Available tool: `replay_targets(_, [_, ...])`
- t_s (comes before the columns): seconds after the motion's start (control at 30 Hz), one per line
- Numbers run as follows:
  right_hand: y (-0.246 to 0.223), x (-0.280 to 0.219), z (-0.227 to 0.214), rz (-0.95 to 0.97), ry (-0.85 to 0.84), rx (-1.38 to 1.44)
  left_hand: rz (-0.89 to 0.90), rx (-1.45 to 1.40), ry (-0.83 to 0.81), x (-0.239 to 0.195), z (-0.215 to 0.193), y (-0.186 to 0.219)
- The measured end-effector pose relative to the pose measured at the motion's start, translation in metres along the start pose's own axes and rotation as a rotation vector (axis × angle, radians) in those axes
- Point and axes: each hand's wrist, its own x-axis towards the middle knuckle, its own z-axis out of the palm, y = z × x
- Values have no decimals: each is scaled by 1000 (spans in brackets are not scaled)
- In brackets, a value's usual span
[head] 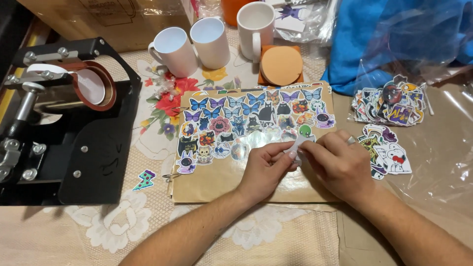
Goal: Peeling decorative stickers and applying them to a brown paper surface.
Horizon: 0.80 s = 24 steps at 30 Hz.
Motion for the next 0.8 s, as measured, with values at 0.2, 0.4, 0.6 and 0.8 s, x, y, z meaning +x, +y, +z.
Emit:
replay_targets(0.2, [-2,-2,16,-50,-104,-70,-13,37,29,-4,4,10])
replay_targets(0.4, [-10,6,5,337,-233,416,-36,44,36,-3,5,11])
replay_targets(0.6, [-1,3,1,351,-42,429,-18,27,52,-3,5,15])
replay_targets(0.8, [-7,2,0,205,9,197,16,40,44,-2,3,6])
